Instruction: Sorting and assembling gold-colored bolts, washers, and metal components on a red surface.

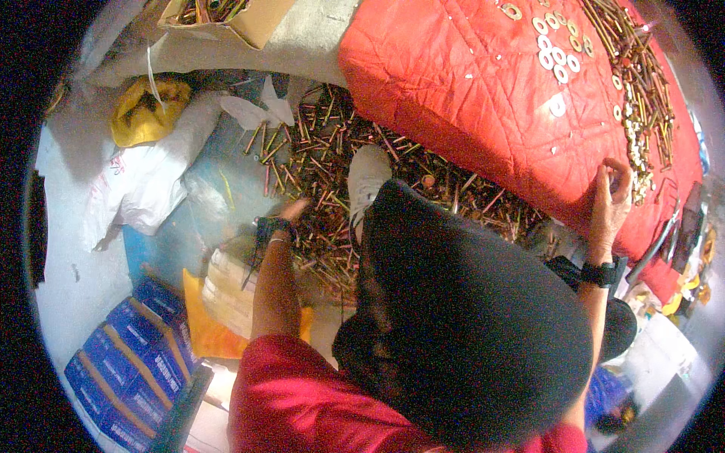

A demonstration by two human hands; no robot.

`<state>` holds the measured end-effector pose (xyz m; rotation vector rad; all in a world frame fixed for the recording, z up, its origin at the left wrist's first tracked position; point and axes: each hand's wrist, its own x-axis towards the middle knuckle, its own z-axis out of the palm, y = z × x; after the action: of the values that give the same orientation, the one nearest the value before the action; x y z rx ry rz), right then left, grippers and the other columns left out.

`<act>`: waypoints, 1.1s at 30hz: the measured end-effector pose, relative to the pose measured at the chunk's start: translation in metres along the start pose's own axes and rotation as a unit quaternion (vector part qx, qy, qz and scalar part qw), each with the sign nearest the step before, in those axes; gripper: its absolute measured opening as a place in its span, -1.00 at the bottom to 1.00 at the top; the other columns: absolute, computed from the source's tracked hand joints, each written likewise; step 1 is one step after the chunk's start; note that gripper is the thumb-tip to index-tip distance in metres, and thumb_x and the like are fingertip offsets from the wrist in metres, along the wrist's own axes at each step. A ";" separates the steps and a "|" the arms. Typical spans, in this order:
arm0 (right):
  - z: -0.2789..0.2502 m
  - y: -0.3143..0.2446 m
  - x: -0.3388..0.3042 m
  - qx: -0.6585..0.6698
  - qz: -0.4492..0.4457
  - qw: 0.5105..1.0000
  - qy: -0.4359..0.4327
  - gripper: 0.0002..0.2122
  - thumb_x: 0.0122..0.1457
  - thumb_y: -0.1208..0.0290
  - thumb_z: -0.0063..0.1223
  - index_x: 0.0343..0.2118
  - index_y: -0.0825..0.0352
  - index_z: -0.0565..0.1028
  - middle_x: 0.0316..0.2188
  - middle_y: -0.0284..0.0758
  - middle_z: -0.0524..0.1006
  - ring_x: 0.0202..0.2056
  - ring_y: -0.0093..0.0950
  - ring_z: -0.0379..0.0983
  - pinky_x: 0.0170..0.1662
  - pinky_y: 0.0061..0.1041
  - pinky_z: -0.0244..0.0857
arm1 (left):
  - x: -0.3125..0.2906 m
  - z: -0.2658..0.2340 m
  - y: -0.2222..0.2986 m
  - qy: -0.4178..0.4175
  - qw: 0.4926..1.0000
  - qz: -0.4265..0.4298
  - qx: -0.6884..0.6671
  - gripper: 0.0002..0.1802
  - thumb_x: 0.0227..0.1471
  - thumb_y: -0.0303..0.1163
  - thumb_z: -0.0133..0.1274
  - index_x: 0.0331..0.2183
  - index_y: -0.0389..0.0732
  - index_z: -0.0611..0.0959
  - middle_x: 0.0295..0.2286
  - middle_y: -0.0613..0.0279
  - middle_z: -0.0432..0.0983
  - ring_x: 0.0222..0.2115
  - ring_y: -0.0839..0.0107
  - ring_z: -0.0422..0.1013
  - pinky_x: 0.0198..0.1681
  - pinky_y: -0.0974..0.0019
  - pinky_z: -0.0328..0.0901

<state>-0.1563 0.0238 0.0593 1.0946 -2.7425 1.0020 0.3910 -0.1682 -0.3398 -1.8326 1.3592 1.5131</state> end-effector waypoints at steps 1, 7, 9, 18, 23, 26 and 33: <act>0.005 -0.005 0.003 0.013 -0.003 1.000 -0.003 -0.83 0.23 0.35 0.04 -0.18 0.27 0.50 -0.39 -0.38 0.45 -0.37 -0.57 0.34 -0.25 -0.54 0.25 | 0.002 -0.009 -0.018 0.018 1.000 -0.006 0.004 -0.38 -0.14 0.06 0.12 -0.28 -0.36 0.67 -0.30 -0.03 0.61 -0.31 0.10 0.51 -0.18 0.05 0.33; 0.006 -0.023 -0.001 0.035 0.034 0.999 0.007 -0.85 0.23 0.36 0.05 -0.20 0.29 0.50 -0.45 -0.43 0.41 -0.42 -0.62 0.29 -0.30 -0.60 0.23 | -0.005 -0.011 -0.028 0.116 0.982 0.146 -0.003 -0.46 -0.11 0.02 0.13 -0.54 -0.38 0.60 -0.51 -0.01 0.55 -0.50 0.16 0.48 -0.38 0.08 0.32; 0.015 -0.024 -0.002 0.066 0.046 0.997 -0.009 -0.85 0.22 0.37 0.05 -0.21 0.29 0.50 -0.46 -0.45 0.40 -0.44 -0.64 0.27 -0.32 -0.61 0.22 | -0.023 -0.016 -0.033 0.160 0.973 0.157 0.052 -0.42 -0.05 0.09 0.10 -0.71 -0.26 0.53 -0.72 0.17 0.45 -0.67 0.23 0.41 -0.55 0.07 0.26; 0.012 -0.025 -0.001 0.023 -0.052 0.998 0.025 -0.86 0.21 0.40 0.06 -0.21 0.30 0.50 -0.43 -0.40 0.45 -0.42 -0.58 0.32 -0.30 -0.57 0.25 | -0.078 -0.033 0.003 -0.001 0.980 0.123 -0.159 -0.62 -0.08 -0.09 0.19 -0.43 -0.22 0.52 -0.57 0.23 0.43 -0.55 0.37 0.38 -0.60 0.26 0.23; 0.018 -0.031 0.005 0.048 -0.011 0.999 0.004 -0.85 0.20 0.41 0.08 -0.21 0.30 0.50 -0.40 -0.38 0.48 -0.38 -0.57 0.38 -0.26 -0.55 0.28 | -0.106 -0.061 -0.055 -0.050 0.940 0.093 -0.323 -0.66 -0.04 -0.20 0.15 -0.30 -0.26 0.57 -0.45 0.25 0.44 -0.44 0.41 0.38 -0.45 0.31 0.29; 0.013 -0.023 -0.001 0.040 -0.014 0.999 0.019 -0.86 0.20 0.41 0.08 -0.22 0.31 0.50 -0.42 -0.41 0.47 -0.40 -0.58 0.37 -0.26 -0.56 0.29 | -0.137 -0.047 -0.002 -0.073 0.939 0.175 -0.287 -0.68 0.01 -0.24 0.10 -0.29 -0.32 0.65 -0.34 0.22 0.50 -0.29 0.36 0.41 -0.17 0.27 0.29; 0.013 -0.022 -0.006 0.013 -0.033 0.998 0.051 -0.89 0.15 0.43 0.11 -0.27 0.28 0.50 -0.42 -0.40 0.47 -0.42 -0.56 0.40 -0.29 -0.56 0.31 | -0.219 -0.075 0.028 0.135 0.839 0.507 -0.147 -0.63 -0.05 -0.40 0.16 -0.14 -0.27 0.57 -0.30 0.15 0.56 -0.29 0.26 0.48 -0.15 0.21 0.36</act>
<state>-0.1354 0.0079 0.0595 1.0979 -2.6019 1.0570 0.4187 -0.1484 -0.1092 -1.5518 2.6303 2.0624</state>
